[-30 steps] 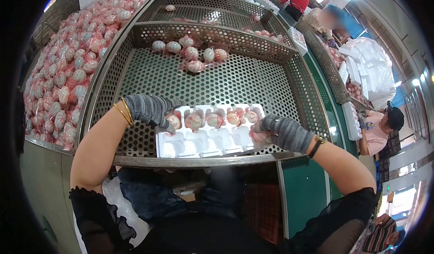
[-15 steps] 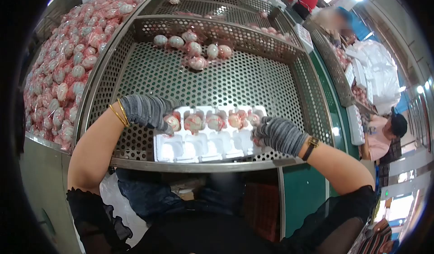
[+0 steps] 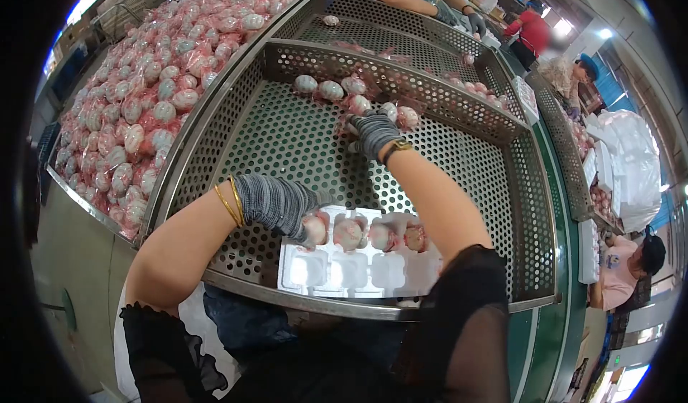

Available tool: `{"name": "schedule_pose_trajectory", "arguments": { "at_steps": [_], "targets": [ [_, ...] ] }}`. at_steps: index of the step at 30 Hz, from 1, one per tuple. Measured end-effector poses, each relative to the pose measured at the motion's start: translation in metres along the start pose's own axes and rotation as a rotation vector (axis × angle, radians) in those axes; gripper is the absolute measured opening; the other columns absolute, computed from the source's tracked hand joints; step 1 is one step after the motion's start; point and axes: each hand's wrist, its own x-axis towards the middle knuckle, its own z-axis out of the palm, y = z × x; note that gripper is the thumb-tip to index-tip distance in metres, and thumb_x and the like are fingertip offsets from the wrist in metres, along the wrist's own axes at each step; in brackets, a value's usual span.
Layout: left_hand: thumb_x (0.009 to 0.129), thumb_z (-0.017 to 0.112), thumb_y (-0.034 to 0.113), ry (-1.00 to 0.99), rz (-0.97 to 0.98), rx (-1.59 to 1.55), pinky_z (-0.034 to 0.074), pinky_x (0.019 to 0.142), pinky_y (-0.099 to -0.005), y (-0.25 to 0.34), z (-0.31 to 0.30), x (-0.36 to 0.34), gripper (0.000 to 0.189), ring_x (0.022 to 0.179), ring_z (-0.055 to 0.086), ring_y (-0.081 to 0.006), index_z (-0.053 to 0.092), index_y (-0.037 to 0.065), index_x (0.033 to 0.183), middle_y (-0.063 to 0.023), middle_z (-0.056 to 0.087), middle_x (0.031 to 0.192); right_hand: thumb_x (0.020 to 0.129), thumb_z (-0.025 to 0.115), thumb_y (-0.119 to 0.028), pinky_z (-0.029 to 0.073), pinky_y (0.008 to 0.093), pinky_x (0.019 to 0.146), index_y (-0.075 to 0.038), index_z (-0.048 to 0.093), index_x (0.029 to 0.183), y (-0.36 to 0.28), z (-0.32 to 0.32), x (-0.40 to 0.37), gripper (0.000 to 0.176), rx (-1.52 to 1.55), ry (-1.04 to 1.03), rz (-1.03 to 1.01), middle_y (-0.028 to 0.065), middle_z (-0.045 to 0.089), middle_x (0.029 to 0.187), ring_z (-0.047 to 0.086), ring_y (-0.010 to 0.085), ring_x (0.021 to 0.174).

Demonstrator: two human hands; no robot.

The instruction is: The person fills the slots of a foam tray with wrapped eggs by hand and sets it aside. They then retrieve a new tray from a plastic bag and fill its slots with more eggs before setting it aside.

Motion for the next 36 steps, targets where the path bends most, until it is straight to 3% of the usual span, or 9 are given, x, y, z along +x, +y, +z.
{"name": "schedule_pose_trajectory", "arguments": {
  "at_steps": [3, 6, 8, 10, 13, 16, 26, 31, 36],
  "targets": [
    [0.067, 0.069, 0.047, 0.024, 0.002, 0.02, 0.049, 0.072, -0.0364, -0.002, 0.001, -0.001, 0.062, 0.079, 0.063, -0.0299, 0.058, -0.002, 0.105, -0.0192, 0.064, 0.085, 0.075, 0.068, -0.021, 0.032, 0.0396, 0.097, -0.014, 0.056, 0.111, -0.001, 0.0, 0.015, 0.039, -0.043, -0.167, 0.167, 0.0152, 0.059, 0.107, 0.054, 0.0322, 0.099],
    [0.067, 0.07, 0.046, 0.009, -0.015, 0.053, 0.049, 0.075, -0.0364, -0.01, 0.001, 0.006, 0.064, 0.083, 0.062, -0.0301, 0.057, 0.001, 0.11, -0.019, 0.064, 0.092, 0.081, 0.061, -0.019, 0.034, 0.0422, 0.095, -0.013, 0.057, 0.106, -0.022, -0.057, -0.038, 0.026, -0.085, -0.063, 0.027, 0.0121, 0.061, 0.104, 0.057, 0.0302, 0.095],
    [0.066, 0.071, 0.045, 0.06, 0.014, 0.04, 0.048, 0.078, -0.0361, -0.017, 0.002, 0.008, 0.065, 0.086, 0.062, -0.0296, 0.056, 0.002, 0.112, -0.019, 0.064, 0.095, 0.082, 0.061, -0.017, 0.044, 0.036, 0.085, -0.009, 0.056, 0.105, -0.006, -0.058, -0.058, 0.025, 0.345, 0.077, -0.115, 0.0072, 0.06, 0.098, 0.057, 0.0207, 0.091],
    [0.065, 0.072, 0.045, 0.172, 0.073, -0.002, 0.048, 0.081, -0.0358, -0.022, 0.0, 0.005, 0.066, 0.088, 0.061, -0.0288, 0.056, 0.004, 0.114, -0.019, 0.064, 0.098, 0.075, 0.07, -0.016, 0.047, 0.0264, 0.08, -0.005, 0.052, 0.108, -0.029, -0.129, -0.121, 0.039, 0.585, 0.006, -0.118, 0.0057, 0.058, 0.098, 0.054, 0.0129, 0.092],
    [0.061, 0.076, 0.045, 0.091, -0.039, -0.019, 0.047, 0.083, -0.0351, -0.019, -0.01, 0.003, 0.07, 0.091, 0.061, -0.027, 0.056, 0.005, 0.115, -0.017, 0.063, 0.101, 0.069, 0.076, -0.019, 0.049, 0.0297, 0.076, -0.001, 0.048, 0.114, -0.043, -0.185, -0.183, 0.056, 0.364, 0.095, -0.163, 0.0085, 0.058, 0.096, 0.056, 0.017, 0.084],
    [0.061, 0.077, 0.045, 0.092, -0.045, -0.028, 0.046, 0.084, -0.0345, -0.014, -0.01, -0.001, 0.072, 0.093, 0.06, -0.0269, 0.054, 0.005, 0.117, -0.0165, 0.063, 0.103, 0.068, 0.077, -0.021, 0.049, 0.0321, 0.076, -0.002, 0.053, 0.11, -0.06, -0.216, -0.223, 0.052, 0.392, -0.162, 0.067, 0.0102, 0.06, 0.094, 0.059, 0.0207, 0.083],
    [0.067, 0.073, 0.044, 0.133, -0.036, -0.019, 0.045, 0.085, -0.035, -0.018, -0.005, -0.004, 0.067, 0.096, 0.06, -0.0276, 0.053, 0.005, 0.117, -0.0178, 0.062, 0.105, 0.073, 0.066, -0.021, 0.049, 0.035, 0.07, -0.006, 0.062, 0.094, -0.105, -0.16, -0.222, 0.026, -0.125, -0.384, -0.238, 0.0106, 0.061, 0.087, 0.06, 0.0275, 0.076],
    [0.068, 0.071, 0.043, 0.115, -0.049, 0.015, 0.046, 0.083, -0.0351, -0.019, -0.005, -0.002, 0.063, 0.093, 0.06, -0.0276, 0.054, 0.005, 0.116, -0.017, 0.062, 0.104, 0.076, 0.065, -0.019, 0.049, 0.0368, 0.066, -0.005, 0.06, 0.101, -0.103, -0.179, -0.223, 0.029, 0.321, -0.361, 0.106, 0.0148, 0.061, 0.079, 0.061, 0.0283, 0.075],
    [0.068, 0.072, 0.043, 0.084, -0.049, 0.006, 0.046, 0.085, -0.035, -0.024, -0.004, 0.006, 0.064, 0.095, 0.06, -0.0276, 0.054, 0.005, 0.116, -0.017, 0.062, 0.104, 0.078, 0.063, -0.021, 0.049, 0.036, 0.067, -0.005, 0.062, 0.094, -0.09, -0.167, -0.233, 0.023, 0.126, -0.301, -0.099, 0.0132, 0.061, 0.078, 0.06, 0.0288, 0.073]
  ]
}}
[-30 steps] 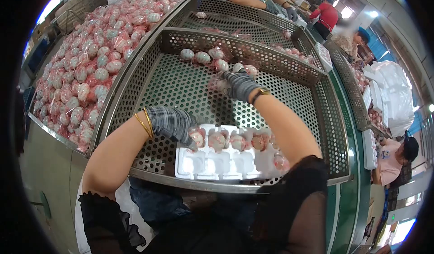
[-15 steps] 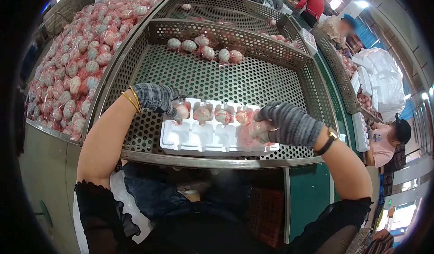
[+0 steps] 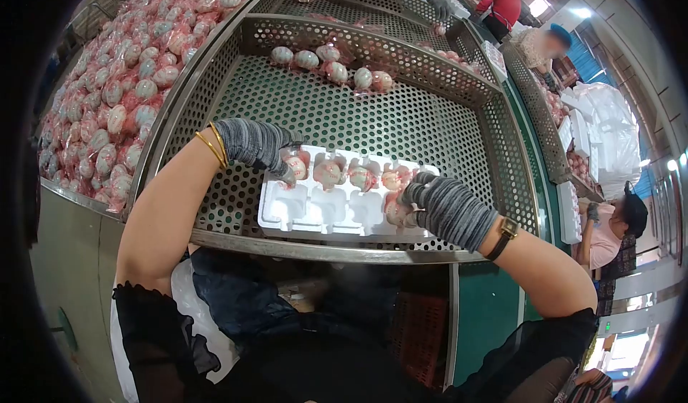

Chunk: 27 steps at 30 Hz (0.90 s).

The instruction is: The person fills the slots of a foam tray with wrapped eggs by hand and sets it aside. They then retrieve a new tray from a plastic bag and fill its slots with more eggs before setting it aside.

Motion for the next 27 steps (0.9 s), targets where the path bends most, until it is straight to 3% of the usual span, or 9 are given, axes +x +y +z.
{"name": "schedule_pose_trajectory", "arguments": {
  "at_steps": [7, 10, 12, 13, 14, 16, 17, 20, 27],
  "targets": [
    [0.064, 0.074, 0.041, 0.107, 0.039, -0.018, 0.046, 0.084, -0.0358, 0.003, 0.003, -0.006, 0.066, 0.094, 0.06, -0.0288, 0.054, 0.006, 0.117, -0.0177, 0.063, 0.102, 0.078, 0.064, -0.018, 0.049, 0.0308, 0.062, -0.007, 0.064, 0.091, 0.005, 0.019, 0.015, 0.017, -0.089, -0.1, -0.006, 0.0084, 0.062, 0.075, 0.06, 0.0233, 0.067],
    [0.065, 0.073, 0.04, 0.052, 0.001, -0.033, 0.046, 0.082, -0.036, 0.008, -0.002, -0.011, 0.063, 0.093, 0.061, -0.0283, 0.055, 0.007, 0.115, -0.0173, 0.063, 0.1, 0.075, 0.069, -0.02, 0.05, 0.0297, 0.063, -0.006, 0.065, 0.093, 0.037, -0.022, 0.047, 0.024, 0.365, -0.533, 0.068, 0.0093, 0.064, 0.076, 0.061, 0.0194, 0.065],
    [0.065, 0.073, 0.04, 0.069, 0.042, -0.056, 0.048, 0.078, -0.0346, 0.0, 0.001, -0.005, 0.06, 0.085, 0.062, -0.0259, 0.056, 0.007, 0.113, -0.0154, 0.065, 0.093, 0.077, 0.069, -0.023, 0.049, 0.0301, 0.064, -0.003, 0.066, 0.094, 0.096, -0.006, 0.084, 0.027, 0.342, -0.163, -0.124, 0.011, 0.064, 0.071, 0.059, 0.017, 0.062],
    [0.066, 0.072, 0.041, 0.037, 0.049, -0.056, 0.048, 0.076, -0.034, -0.004, 0.002, 0.0, 0.059, 0.083, 0.062, -0.0253, 0.057, 0.008, 0.112, -0.0148, 0.065, 0.09, 0.079, 0.068, -0.019, 0.049, 0.03, 0.065, -0.001, 0.064, 0.095, 0.095, -0.013, 0.103, 0.025, 0.661, -0.12, 0.265, 0.0102, 0.066, 0.076, 0.06, 0.0152, 0.065],
    [0.066, 0.072, 0.041, 0.003, 0.057, -0.056, 0.048, 0.075, -0.0335, -0.006, 0.002, 0.004, 0.058, 0.08, 0.062, -0.0246, 0.057, 0.008, 0.111, -0.0143, 0.065, 0.088, 0.079, 0.068, -0.016, 0.049, 0.0303, 0.067, 0.001, 0.064, 0.095, 0.152, 0.021, 0.138, 0.024, 0.55, 0.166, 0.132, 0.0106, 0.067, 0.081, 0.06, 0.015, 0.071],
    [0.068, 0.071, 0.042, -0.056, 0.063, -0.096, 0.048, 0.073, -0.0322, 0.002, -0.007, -0.004, 0.056, 0.077, 0.062, -0.0231, 0.058, 0.009, 0.11, -0.0133, 0.065, 0.085, 0.076, 0.067, -0.021, 0.047, 0.0334, 0.084, -0.005, 0.057, 0.115, 0.212, 0.037, 0.193, 0.043, 0.357, 0.264, 0.195, 0.0167, 0.064, 0.102, 0.061, 0.0256, 0.093],
    [0.068, 0.071, 0.042, -0.037, 0.046, -0.077, 0.048, 0.073, -0.0322, 0.003, -0.006, -0.006, 0.055, 0.077, 0.062, -0.023, 0.058, 0.009, 0.11, -0.0134, 0.065, 0.085, 0.077, 0.065, -0.024, 0.043, 0.0356, 0.094, -0.012, 0.048, 0.127, 0.199, 0.021, 0.2, 0.054, -0.038, 0.222, 0.324, 0.0184, 0.052, 0.123, 0.053, 0.0301, 0.111],
    [0.064, 0.071, 0.041, -0.088, 0.015, -0.132, 0.048, 0.079, -0.0352, 0.003, -0.013, -0.008, 0.062, 0.088, 0.061, -0.0272, 0.055, 0.006, 0.114, -0.016, 0.064, 0.097, 0.076, 0.066, -0.025, 0.038, 0.0374, 0.1, -0.015, 0.043, 0.131, 0.215, 0.049, 0.227, 0.06, -0.158, 0.286, 0.462, 0.0178, 0.039, 0.135, 0.043, 0.0314, 0.122],
    [0.065, 0.073, 0.04, -0.055, 0.01, -0.135, 0.047, 0.078, -0.0344, -0.001, -0.005, -0.003, 0.062, 0.087, 0.062, -0.0263, 0.055, 0.008, 0.115, -0.0154, 0.064, 0.095, 0.064, 0.077, -0.024, 0.043, 0.0338, 0.091, -0.01, 0.048, 0.122, 0.196, 0.054, 0.175, 0.066, 0.166, 0.11, 0.477, 0.0167, 0.053, 0.115, 0.053, 0.028, 0.107]
  ]
}}
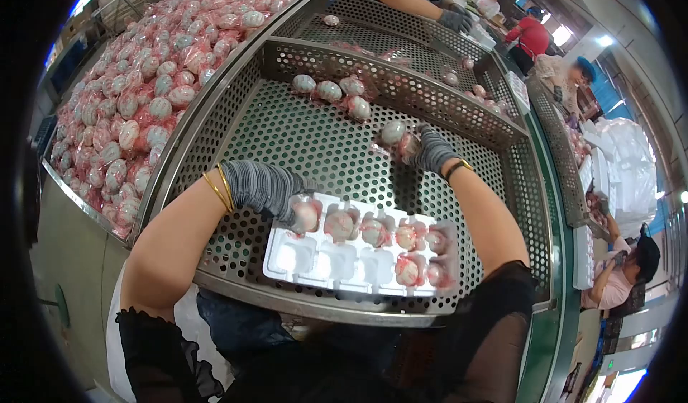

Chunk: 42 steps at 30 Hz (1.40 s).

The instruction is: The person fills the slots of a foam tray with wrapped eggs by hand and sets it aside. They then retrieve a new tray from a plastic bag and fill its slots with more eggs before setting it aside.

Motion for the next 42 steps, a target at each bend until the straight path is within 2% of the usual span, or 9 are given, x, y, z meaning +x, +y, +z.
{"name": "schedule_pose_trajectory", "arguments": {
  "at_steps": [9, 12, 15, 18, 23, 29, 34, 40, 42],
  "targets": [
    [0.067, 0.072, 0.044, 0.091, -0.021, 0.115, 0.046, 0.085, -0.0351, 0.003, 0.004, -0.005, 0.069, 0.095, 0.06, -0.0284, 0.052, 0.005, 0.119, -0.0182, 0.062, 0.104, 0.076, 0.065, -0.007, 0.049, 0.0324, 0.074, -0.007, 0.065, 0.096, 0.029, -0.022, -0.116, 0.02, 0.172, 0.095, -0.073, 0.0067, 0.064, 0.083, 0.059, 0.0197, 0.078],
    [0.069, 0.07, 0.045, 0.097, -0.034, 0.129, 0.045, 0.086, -0.0358, 0.003, 0.006, -0.005, 0.069, 0.096, 0.06, -0.0292, 0.049, 0.005, 0.122, -0.0183, 0.062, 0.105, 0.077, 0.063, 0.002, 0.046, 0.0233, 0.077, -0.001, 0.053, 0.114, 0.081, 0.025, -0.088, 0.038, 0.933, -0.074, 0.078, 0.0067, 0.059, 0.102, 0.053, 0.0108, 0.089],
    [0.069, 0.07, 0.046, 0.052, -0.032, 0.138, 0.045, 0.085, -0.0362, 0.012, -0.001, -0.01, 0.071, 0.096, 0.06, -0.0293, 0.049, 0.005, 0.123, -0.0179, 0.062, 0.104, 0.069, 0.075, -0.013, 0.046, 0.0325, 0.087, -0.006, 0.049, 0.119, 0.043, 0.018, -0.1, 0.056, 0.072, 0.113, 0.079, 0.0116, 0.06, 0.104, 0.057, 0.0225, 0.097],
    [0.067, 0.071, 0.048, 0.062, -0.024, 0.149, 0.047, 0.082, -0.036, 0.009, -0.001, -0.007, 0.072, 0.092, 0.061, -0.0285, 0.049, 0.006, 0.122, -0.0181, 0.063, 0.1, 0.071, 0.074, -0.016, 0.047, 0.0306, 0.083, -0.007, 0.05, 0.117, 0.024, 0.001, -0.102, 0.052, 0.018, 0.085, 0.17, 0.0121, 0.061, 0.102, 0.058, 0.0201, 0.094],
    [0.065, 0.072, 0.049, 0.086, -0.045, 0.15, 0.047, 0.08, -0.0353, 0.011, 0.001, -0.008, 0.072, 0.086, 0.062, -0.0257, 0.052, 0.005, 0.119, -0.017, 0.064, 0.097, 0.078, 0.07, -0.019, 0.049, 0.027, 0.074, -0.008, 0.052, 0.115, -0.02, -0.062, -0.148, 0.043, 1.038, 0.069, -0.345, 0.003, 0.058, 0.106, 0.054, 0.012, 0.091],
    [0.065, 0.071, 0.051, 0.071, 0.009, 0.129, 0.045, 0.085, -0.0364, 0.008, 0.001, -0.008, 0.075, 0.096, 0.059, -0.0299, 0.051, 0.005, 0.121, -0.02, 0.061, 0.105, 0.076, 0.069, -0.018, 0.049, 0.0318, 0.078, -0.004, 0.057, 0.109, -0.121, -0.091, -0.224, 0.037, 0.313, -0.292, -0.585, 0.0085, 0.062, 0.097, 0.061, 0.0198, 0.089],
    [0.066, 0.069, 0.056, 0.046, 0.004, 0.198, 0.044, 0.089, -0.0367, 0.008, 0.0, -0.007, 0.082, 0.102, 0.057, -0.0315, 0.047, 0.004, 0.125, -0.0205, 0.058, 0.112, 0.083, 0.057, -0.013, 0.043, 0.0331, 0.088, -0.006, 0.06, 0.101, -0.141, -0.054, -0.218, 0.019, -0.074, -0.101, -0.981, 0.0087, 0.059, 0.099, 0.057, 0.023, 0.095],
    [0.067, 0.069, 0.054, 0.113, 0.025, 0.223, 0.045, 0.086, -0.0369, 0.004, 0.004, -0.007, 0.077, 0.098, 0.059, -0.0308, 0.049, 0.004, 0.122, -0.0194, 0.06, 0.109, 0.078, 0.056, -0.014, 0.045, 0.0348, 0.084, -0.009, 0.059, 0.104, -0.146, -0.056, -0.223, 0.026, 0.067, -0.212, -0.756, 0.0096, 0.057, 0.108, 0.057, 0.0259, 0.096],
    [0.068, 0.069, 0.051, 0.105, 0.022, 0.195, 0.046, 0.085, -0.0366, 0.004, 0.003, -0.006, 0.074, 0.097, 0.059, -0.03, 0.05, 0.004, 0.121, -0.0187, 0.061, 0.108, 0.08, 0.053, -0.012, 0.048, 0.0339, 0.073, -0.005, 0.061, 0.092, -0.151, -0.062, -0.227, 0.015, -0.031, 0.098, -0.818, 0.0117, 0.06, 0.086, 0.06, 0.0267, 0.083]
  ]
}}
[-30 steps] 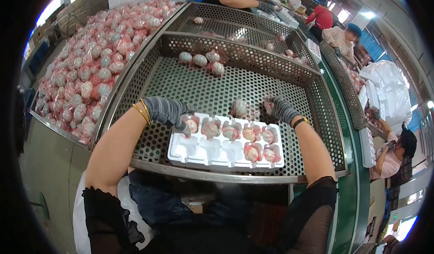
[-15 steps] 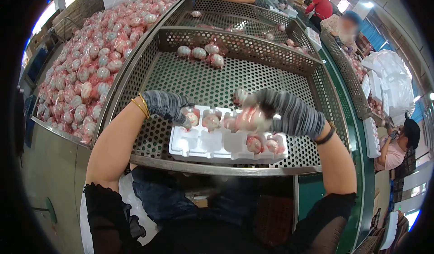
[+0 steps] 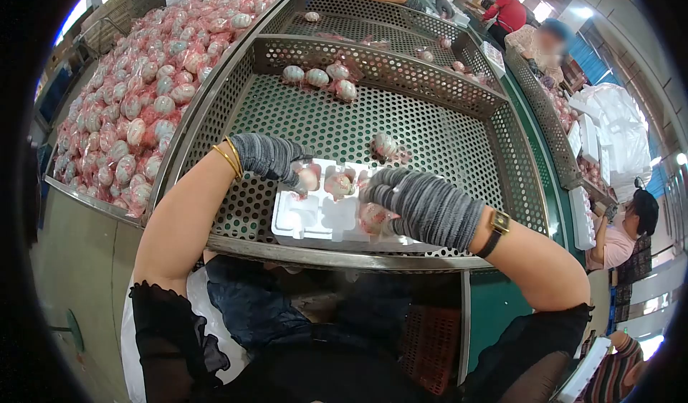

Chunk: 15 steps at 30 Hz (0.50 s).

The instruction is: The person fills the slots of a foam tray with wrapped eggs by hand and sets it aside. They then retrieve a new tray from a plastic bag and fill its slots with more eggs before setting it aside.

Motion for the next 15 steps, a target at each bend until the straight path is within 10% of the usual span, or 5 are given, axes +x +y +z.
{"name": "schedule_pose_trajectory", "arguments": {
  "at_steps": [3, 15],
  "targets": [
    [0.069, 0.07, 0.047, -0.029, -0.012, -0.043, 0.046, 0.085, -0.0355, 0.0, 0.0, 0.001, 0.069, 0.096, 0.06, -0.0285, 0.051, 0.004, 0.12, -0.0175, 0.061, 0.106, 0.081, 0.054, -0.015, 0.049, 0.0341, 0.071, -0.006, 0.062, 0.091, 0.001, -0.006, 0.0, 0.016, -0.211, -0.362, 0.23, 0.0123, 0.061, 0.081, 0.061, 0.0273, 0.078],
    [0.07, 0.069, 0.045, 0.041, 0.003, -0.022, 0.043, 0.091, -0.0362, 0.001, 0.003, -0.004, 0.07, 0.105, 0.056, -0.0308, 0.049, 0.003, 0.123, -0.0199, 0.056, 0.116, 0.079, 0.051, -0.011, 0.048, 0.0379, 0.061, -0.006, 0.058, 0.084, 0.008, 0.046, 0.007, 0.01, -0.157, -0.386, 0.106, 0.0136, 0.057, 0.077, 0.059, 0.0284, 0.07]
  ]
}}
